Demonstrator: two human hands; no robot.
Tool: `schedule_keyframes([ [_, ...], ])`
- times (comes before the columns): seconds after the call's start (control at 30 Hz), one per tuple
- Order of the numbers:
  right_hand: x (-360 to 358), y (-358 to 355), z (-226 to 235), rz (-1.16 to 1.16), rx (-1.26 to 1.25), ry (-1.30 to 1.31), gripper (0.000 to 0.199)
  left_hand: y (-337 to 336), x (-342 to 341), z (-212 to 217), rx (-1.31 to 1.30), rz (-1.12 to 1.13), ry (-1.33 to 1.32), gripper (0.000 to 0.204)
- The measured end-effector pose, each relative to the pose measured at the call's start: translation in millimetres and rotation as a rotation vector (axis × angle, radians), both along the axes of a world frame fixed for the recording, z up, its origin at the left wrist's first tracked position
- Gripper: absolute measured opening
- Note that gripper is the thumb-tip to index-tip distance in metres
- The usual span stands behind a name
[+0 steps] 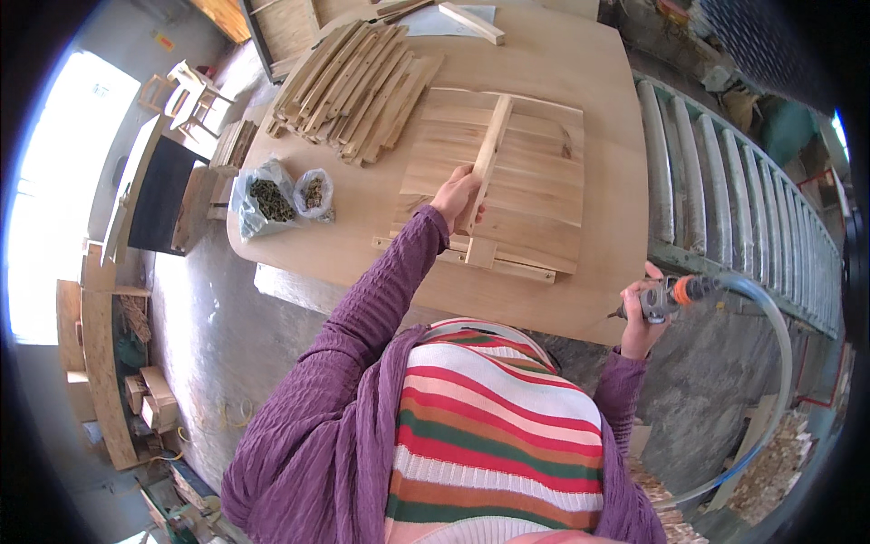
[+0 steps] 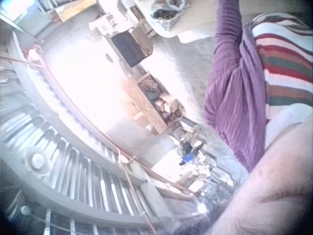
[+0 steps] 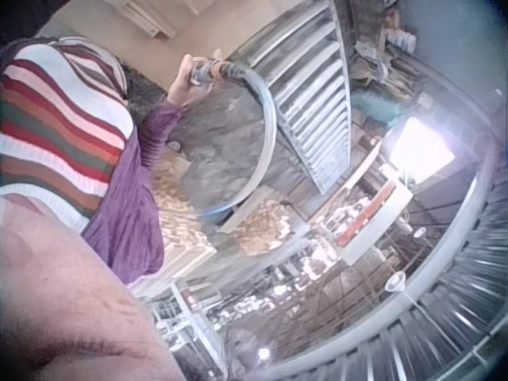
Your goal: The person assembles wooden crates by placing slats on a workbench, aligning them, and driving screws with a pneumatic drill. They stack completed crates and continue the process with additional slats and screws.
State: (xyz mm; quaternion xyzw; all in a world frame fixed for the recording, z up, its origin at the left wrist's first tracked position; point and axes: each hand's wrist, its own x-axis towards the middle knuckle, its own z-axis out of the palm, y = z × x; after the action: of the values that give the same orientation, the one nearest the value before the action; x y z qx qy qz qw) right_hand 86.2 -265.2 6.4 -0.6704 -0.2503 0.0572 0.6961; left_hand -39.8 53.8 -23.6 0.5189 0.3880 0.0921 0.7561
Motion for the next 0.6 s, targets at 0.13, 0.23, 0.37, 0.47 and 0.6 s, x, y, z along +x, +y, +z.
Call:
schedule_keyframes([
  [0.13,-5.1,9.7,0.3,-0.078,0.041,0.017,0.045,-6.3,9.8,-7.2,0.272,-0.064,0.163,0.060],
  [0.23,5.4,5.3,-13.7,-0.108,0.039,-0.062,0.046,-2.0,17.5,-32.5,0.603,0.004,0.052,0.058],
  [0.37,3.8,8.2,-11.5,-0.107,0.033,0.041,0.044,-5.6,22.8,-48.3,0.958,-0.125,0.318,0.051],
  [0.47,5.0,4.6,-16.1,-0.111,0.065,0.025,0.042,-19.6,27.1,-39.1,1.210,-0.243,0.443,0.049],
  [0.6,2.3,8.7,-11.1,-0.091,0.052,0.064,0.040,-7.6,24.6,-24.4,1.142,-0.414,0.542,0.052],
])
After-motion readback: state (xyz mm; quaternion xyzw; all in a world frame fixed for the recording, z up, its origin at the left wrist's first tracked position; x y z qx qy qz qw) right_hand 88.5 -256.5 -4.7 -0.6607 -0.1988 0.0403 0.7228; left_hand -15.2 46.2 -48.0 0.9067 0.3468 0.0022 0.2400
